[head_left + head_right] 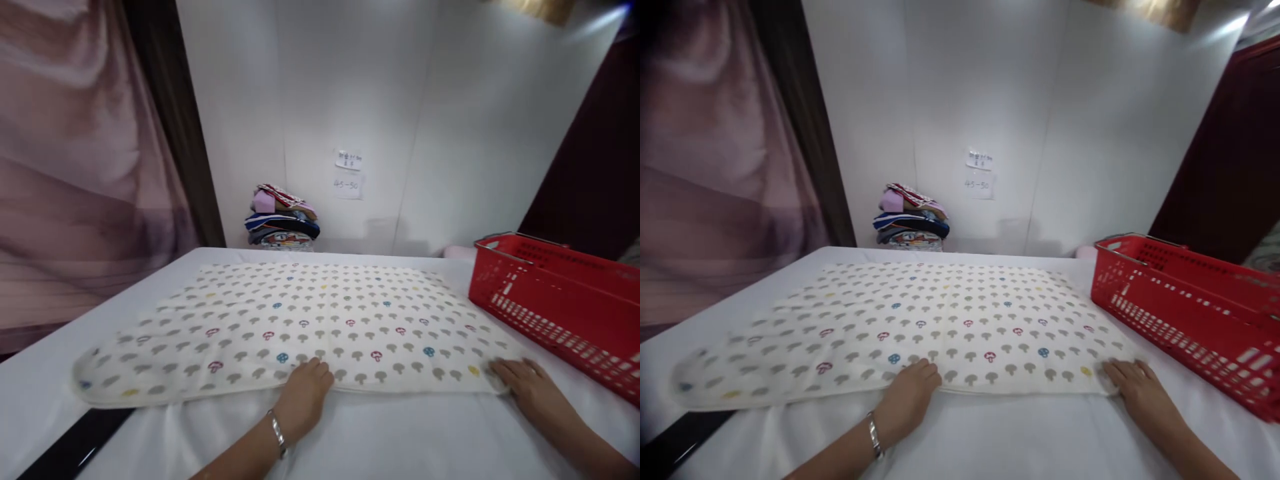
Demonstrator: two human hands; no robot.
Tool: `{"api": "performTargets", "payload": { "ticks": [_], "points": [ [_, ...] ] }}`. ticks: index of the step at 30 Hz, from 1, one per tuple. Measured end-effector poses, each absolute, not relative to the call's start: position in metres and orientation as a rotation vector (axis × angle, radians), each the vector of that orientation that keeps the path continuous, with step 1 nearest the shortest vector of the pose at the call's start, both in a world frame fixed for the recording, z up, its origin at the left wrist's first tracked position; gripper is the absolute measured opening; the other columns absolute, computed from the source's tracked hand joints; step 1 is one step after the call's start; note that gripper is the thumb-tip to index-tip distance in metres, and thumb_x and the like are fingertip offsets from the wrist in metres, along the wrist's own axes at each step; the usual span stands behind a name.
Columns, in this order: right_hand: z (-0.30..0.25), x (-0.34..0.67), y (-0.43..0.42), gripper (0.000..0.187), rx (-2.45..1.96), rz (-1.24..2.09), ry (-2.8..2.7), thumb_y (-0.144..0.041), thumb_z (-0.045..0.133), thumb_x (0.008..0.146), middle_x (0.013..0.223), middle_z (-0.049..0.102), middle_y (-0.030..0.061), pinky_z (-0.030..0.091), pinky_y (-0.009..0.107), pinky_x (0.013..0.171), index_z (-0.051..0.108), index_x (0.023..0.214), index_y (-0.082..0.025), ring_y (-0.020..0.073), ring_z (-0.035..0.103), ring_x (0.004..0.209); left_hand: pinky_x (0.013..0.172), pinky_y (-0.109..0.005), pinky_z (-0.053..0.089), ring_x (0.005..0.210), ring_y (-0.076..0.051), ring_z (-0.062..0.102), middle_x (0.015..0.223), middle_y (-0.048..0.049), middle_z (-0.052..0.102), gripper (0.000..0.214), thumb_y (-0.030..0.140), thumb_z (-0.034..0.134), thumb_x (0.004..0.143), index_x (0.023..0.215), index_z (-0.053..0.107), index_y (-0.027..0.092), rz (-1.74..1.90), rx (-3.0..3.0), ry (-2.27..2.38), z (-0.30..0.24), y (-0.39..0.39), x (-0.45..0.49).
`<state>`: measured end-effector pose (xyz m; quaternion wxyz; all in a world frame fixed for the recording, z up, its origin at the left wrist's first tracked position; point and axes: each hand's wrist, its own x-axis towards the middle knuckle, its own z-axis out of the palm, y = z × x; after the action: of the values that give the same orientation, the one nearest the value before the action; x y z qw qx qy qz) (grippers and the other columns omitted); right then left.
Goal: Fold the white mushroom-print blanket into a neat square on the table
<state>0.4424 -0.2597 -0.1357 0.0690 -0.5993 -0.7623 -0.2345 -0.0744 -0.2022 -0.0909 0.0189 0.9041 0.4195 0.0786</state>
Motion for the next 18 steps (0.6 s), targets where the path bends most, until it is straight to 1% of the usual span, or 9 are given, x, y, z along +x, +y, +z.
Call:
{"api": "performTargets", "payload": {
  "ticks": [3,7,9,12,15,18],
  "points": [
    [-0.148,0.442,-0.261,0.042,-1.692,-0.669,-2.375,-0.016,0.042,0.074,0.106,0.067,0.0049,0.038,0.049,0.092,0.064,0.107,-0.029,0.0262,0.061,0.098,0.07,-0.032,0.041,0.083,-0.019,0.05,0.086,-0.0043,0.059,0.021,0.001,0.043,0.073,0.078,0.056,0.017,0.271,2.78,1.293,-0.091,-0.203,-0.076],
    [-0.152,0.44,-0.272,0.038,-1.672,-0.671,-2.343,-0.019,0.043,0.075,0.102,0.068,0.0072,0.036,0.05,0.094,0.065,0.104,-0.024,0.026,0.062,0.094,0.069,-0.031,0.041,0.08,-0.018,0.05,0.083,-0.0041,0.059,0.02,0.002,0.043,0.072,0.074,0.056,0.017,0.331,2.759,1.285,-0.088,-0.204,-0.076],
    [-0.144,0.425,-0.278,0.037,-1.702,-0.619,-2.337,-0.018,0.04,0.077,0.104,0.067,0.0082,0.035,0.049,0.096,0.064,0.105,-0.022,0.0248,0.061,0.096,0.069,-0.031,0.041,0.079,-0.018,0.05,0.082,-0.0043,0.059,0.021,0.001,0.042,0.072,0.073,0.057,0.016,0.363,2.748,1.28,-0.084,-0.205,-0.076],
    [-0.125,0.385,-0.278,0.039,-1.727,-0.527,-2.343,-0.013,0.035,0.081,0.105,0.066,0.0099,0.035,0.045,0.094,0.061,0.11,-0.019,0.0229,0.059,0.097,0.071,-0.03,0.041,0.08,-0.018,0.05,0.081,-0.0042,0.059,0.025,0.0,0.04,0.072,0.076,0.058,0.017,0.416,2.732,1.245,-0.08,-0.204,-0.076],
    [-0.109,0.347,-0.266,0.034,-1.702,-0.424,-2.344,-0.012,0.038,0.083,0.103,0.066,0.0088,0.036,0.042,0.092,0.062,0.105,-0.021,0.0223,0.059,0.095,0.07,-0.03,0.04,0.08,-0.018,0.05,0.079,-0.0038,0.059,0.027,0.0,0.039,0.073,0.078,0.059,0.017,0.468,2.738,1.187,-0.079,-0.202,-0.078],
    [-0.098,0.318,-0.256,0.031,-1.641,-0.365,-2.397,-0.011,0.04,0.083,0.102,0.065,0.009,0.04,0.04,0.086,0.061,0.104,-0.02,0.0227,0.058,0.092,0.07,-0.03,0.04,0.08,-0.018,0.049,0.078,-0.0032,0.058,0.027,0.001,0.039,0.073,0.079,0.059,0.018,0.491,2.72,1.166,-0.081,-0.2,-0.08]
  ]
}}
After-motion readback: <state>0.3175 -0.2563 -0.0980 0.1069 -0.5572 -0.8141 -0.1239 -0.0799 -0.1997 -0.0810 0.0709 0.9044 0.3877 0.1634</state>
